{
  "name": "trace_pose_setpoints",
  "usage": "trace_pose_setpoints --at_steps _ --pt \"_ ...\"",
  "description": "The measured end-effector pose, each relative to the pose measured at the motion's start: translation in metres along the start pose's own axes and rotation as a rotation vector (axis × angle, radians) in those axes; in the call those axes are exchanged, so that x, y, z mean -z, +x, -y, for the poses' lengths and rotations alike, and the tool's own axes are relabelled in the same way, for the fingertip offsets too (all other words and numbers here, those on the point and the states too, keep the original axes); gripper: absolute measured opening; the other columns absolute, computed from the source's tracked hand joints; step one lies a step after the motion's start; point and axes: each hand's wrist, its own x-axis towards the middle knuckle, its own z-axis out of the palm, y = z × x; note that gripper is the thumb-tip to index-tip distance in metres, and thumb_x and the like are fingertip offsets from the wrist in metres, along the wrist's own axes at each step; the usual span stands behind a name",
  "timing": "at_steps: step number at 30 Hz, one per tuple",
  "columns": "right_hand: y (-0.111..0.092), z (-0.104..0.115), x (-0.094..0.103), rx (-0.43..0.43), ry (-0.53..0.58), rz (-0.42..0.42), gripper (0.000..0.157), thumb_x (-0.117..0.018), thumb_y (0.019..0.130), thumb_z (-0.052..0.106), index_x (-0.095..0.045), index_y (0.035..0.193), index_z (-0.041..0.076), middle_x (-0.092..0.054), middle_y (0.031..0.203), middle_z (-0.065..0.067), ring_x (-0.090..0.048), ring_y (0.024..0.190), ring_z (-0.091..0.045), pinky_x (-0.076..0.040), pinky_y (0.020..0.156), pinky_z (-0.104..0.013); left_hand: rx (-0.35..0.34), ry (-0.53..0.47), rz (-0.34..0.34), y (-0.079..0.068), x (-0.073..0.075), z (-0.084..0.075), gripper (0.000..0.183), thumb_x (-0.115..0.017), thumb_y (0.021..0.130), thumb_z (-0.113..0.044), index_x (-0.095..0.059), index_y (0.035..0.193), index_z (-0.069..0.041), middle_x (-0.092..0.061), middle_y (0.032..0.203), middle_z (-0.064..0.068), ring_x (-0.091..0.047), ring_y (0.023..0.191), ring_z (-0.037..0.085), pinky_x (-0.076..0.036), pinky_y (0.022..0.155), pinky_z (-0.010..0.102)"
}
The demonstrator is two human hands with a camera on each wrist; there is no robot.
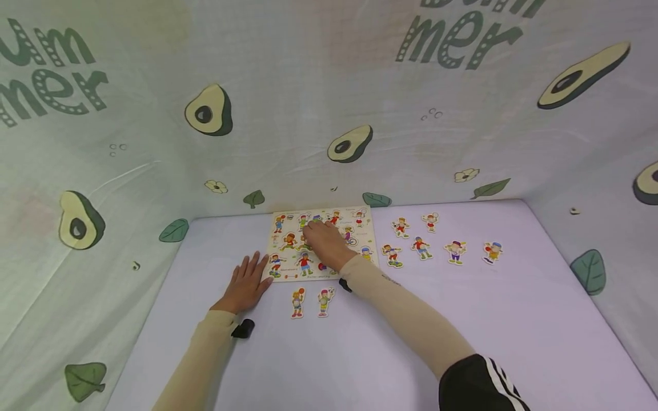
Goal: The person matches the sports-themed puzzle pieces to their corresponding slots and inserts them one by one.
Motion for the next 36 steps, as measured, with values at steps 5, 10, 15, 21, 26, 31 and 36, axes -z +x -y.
trace_pose_setpoints --at_steps 5,10,15,21,26,31,36 --pt "0.016 0.005 -0.004 0.006 -0.026 0.01 0.013 -0.063 0.09 0.023 -0.062 0.099 0.014 -0.06 0.098 0.003 -0.056 0.093 -0.014 -0.045 0.082 -0.032 -0.007 0.003 0.002 0.003 -0.004 0.003 0.063 -0.038 0.098 -0.043 -0.016 0.149 -0.012 -0.005 0.154 0.015 0.001 0.139 0.038 -0.003 0.109 0.055" --pt "0.03 0.01 -0.009 0.041 -0.049 0.001 0.011 -0.063 0.09 0.02 -0.063 0.099 0.013 -0.062 0.098 0.001 -0.058 0.092 -0.016 -0.045 0.087 -0.035 -0.002 0.016 0.004 0.005 -0.004 0.002 0.063 -0.038 0.098 -0.043 -0.016 0.15 -0.013 -0.005 0.154 0.015 -0.001 0.139 0.039 -0.004 0.108 0.055" --pt "0.043 0.013 -0.017 0.052 -0.094 0.03 0.013 -0.061 0.091 0.022 -0.063 0.102 0.014 -0.062 0.1 0.001 -0.057 0.094 -0.016 -0.046 0.085 -0.035 0.003 0.037 0.015 0.005 -0.002 0.001 0.064 -0.037 0.098 -0.045 -0.015 0.15 -0.015 -0.005 0.154 0.014 -0.001 0.139 0.038 -0.006 0.108 0.055" --pt "0.053 0.017 -0.021 0.024 -0.089 0.095 0.016 -0.062 0.091 0.021 -0.063 0.104 0.014 -0.062 0.102 0.0 -0.057 0.097 -0.017 -0.044 0.09 -0.037 -0.002 0.036 0.02 0.005 -0.001 0.0 0.063 -0.037 0.098 -0.044 -0.015 0.15 -0.014 -0.005 0.154 0.014 -0.001 0.139 0.038 -0.007 0.108 0.055" --pt "0.058 0.02 -0.024 0.015 -0.083 0.153 0.019 -0.064 0.089 0.022 -0.064 0.106 0.014 -0.063 0.103 0.0 -0.057 0.096 -0.016 -0.044 0.089 -0.035 -0.008 0.03 0.013 0.006 -0.004 0.003 0.064 -0.038 0.098 -0.044 -0.016 0.15 -0.014 -0.004 0.154 0.014 -0.001 0.139 0.038 -0.006 0.108 0.055" --pt "0.062 0.021 -0.03 0.006 -0.088 0.202 0.022 -0.063 0.09 0.024 -0.063 0.109 0.014 -0.062 0.105 0.0 -0.057 0.098 -0.017 -0.042 0.092 -0.036 -0.014 0.024 0.003 0.008 -0.012 0.009 0.064 -0.037 0.098 -0.045 -0.014 0.15 -0.016 -0.002 0.155 0.013 0.002 0.139 0.037 -0.005 0.108 0.055" --pt "0.067 0.023 -0.034 -0.009 -0.098 0.212 0.022 -0.063 0.09 0.025 -0.063 0.109 0.014 -0.063 0.105 0.0 -0.058 0.097 -0.017 -0.041 0.094 -0.036 -0.009 0.017 -0.005 0.009 -0.016 0.013 0.064 -0.036 0.098 -0.046 -0.012 0.151 -0.017 0.0 0.155 0.011 0.004 0.139 0.036 -0.003 0.109 0.055"
